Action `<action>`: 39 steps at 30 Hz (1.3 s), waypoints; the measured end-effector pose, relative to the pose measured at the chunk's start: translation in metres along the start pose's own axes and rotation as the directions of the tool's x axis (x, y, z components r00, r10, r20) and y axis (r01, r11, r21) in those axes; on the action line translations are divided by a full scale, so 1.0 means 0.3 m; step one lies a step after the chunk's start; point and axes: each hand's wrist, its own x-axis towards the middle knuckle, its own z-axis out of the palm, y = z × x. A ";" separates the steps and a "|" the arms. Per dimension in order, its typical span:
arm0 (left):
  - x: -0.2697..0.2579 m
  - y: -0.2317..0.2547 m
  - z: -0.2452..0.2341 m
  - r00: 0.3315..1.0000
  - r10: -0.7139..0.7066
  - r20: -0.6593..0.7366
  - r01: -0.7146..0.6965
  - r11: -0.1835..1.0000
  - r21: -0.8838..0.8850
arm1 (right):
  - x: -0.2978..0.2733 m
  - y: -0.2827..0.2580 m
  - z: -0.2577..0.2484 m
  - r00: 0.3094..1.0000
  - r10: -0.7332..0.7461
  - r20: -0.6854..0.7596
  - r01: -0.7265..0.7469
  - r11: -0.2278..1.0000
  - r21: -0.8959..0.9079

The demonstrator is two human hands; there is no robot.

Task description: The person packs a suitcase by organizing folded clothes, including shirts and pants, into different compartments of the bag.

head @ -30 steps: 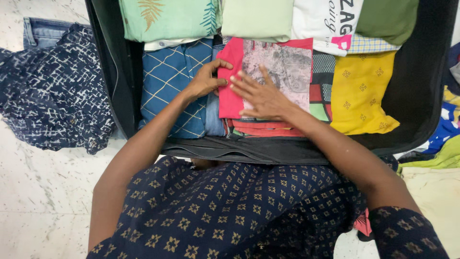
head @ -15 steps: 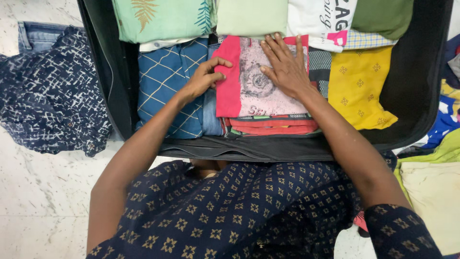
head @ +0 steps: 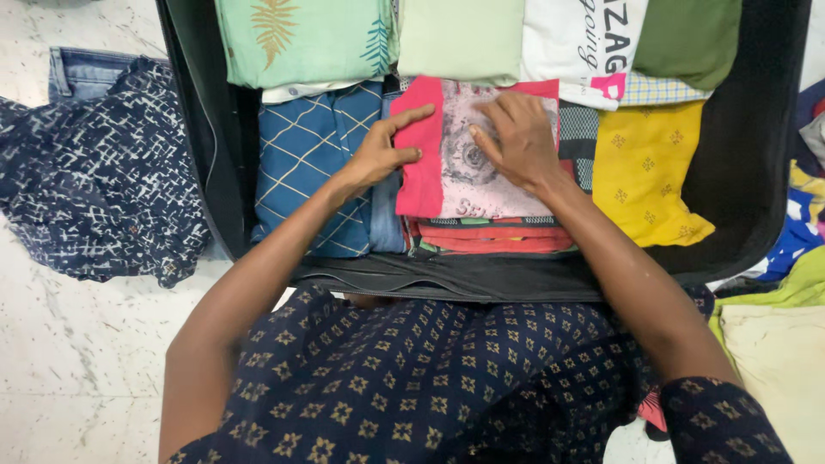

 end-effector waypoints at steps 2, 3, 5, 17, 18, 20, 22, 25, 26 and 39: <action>0.020 0.056 0.003 0.992 0.127 -0.001 -0.127 0.990 0.059 | -0.013 -0.015 0.000 0.970 0.162 0.178 -0.205 0.945 0.256; 0.023 0.091 0.007 0.969 0.249 0.007 -0.248 0.962 0.117 | -0.016 -0.012 0.006 0.884 0.265 0.386 -0.430 0.783 0.449; 0.010 0.183 0.006 0.951 0.311 -0.001 -0.307 0.941 0.142 | -0.024 -0.008 0.032 0.833 0.051 0.552 -0.417 0.713 0.564; -0.209 0.417 0.334 0.716 0.297 0.632 -0.685 0.471 0.556 | -0.116 -0.028 0.050 0.960 -0.196 0.202 0.088 0.891 0.446; -0.222 0.380 0.344 0.703 0.267 0.659 -0.705 0.383 0.597 | -0.126 -0.023 0.052 0.968 -0.183 0.174 0.097 0.905 0.415; -0.223 0.324 0.339 0.689 0.234 0.686 -0.723 0.290 0.627 | -0.128 -0.013 0.056 0.977 -0.159 0.144 0.098 0.928 0.360; -0.211 0.308 0.316 0.671 0.218 0.708 -0.741 0.197 0.642 | -0.105 0.003 0.054 0.984 -0.135 0.114 0.094 0.947 0.306; -0.205 0.340 0.270 0.722 0.145 0.677 -0.676 -0.061 0.734 | -0.067 0.043 0.044 0.992 -0.099 0.079 0.078 0.967 0.241; -0.204 0.356 0.250 0.724 0.144 0.674 -0.674 -0.060 0.737 | -0.054 0.060 0.040 0.994 -0.086 0.064 0.070 0.972 0.227; -0.274 0.096 0.041 0.880 -0.226 0.418 -0.450 -0.112 0.886 | -0.017 0.289 -0.112 0.871 0.296 -0.393 -0.146 0.918 0.369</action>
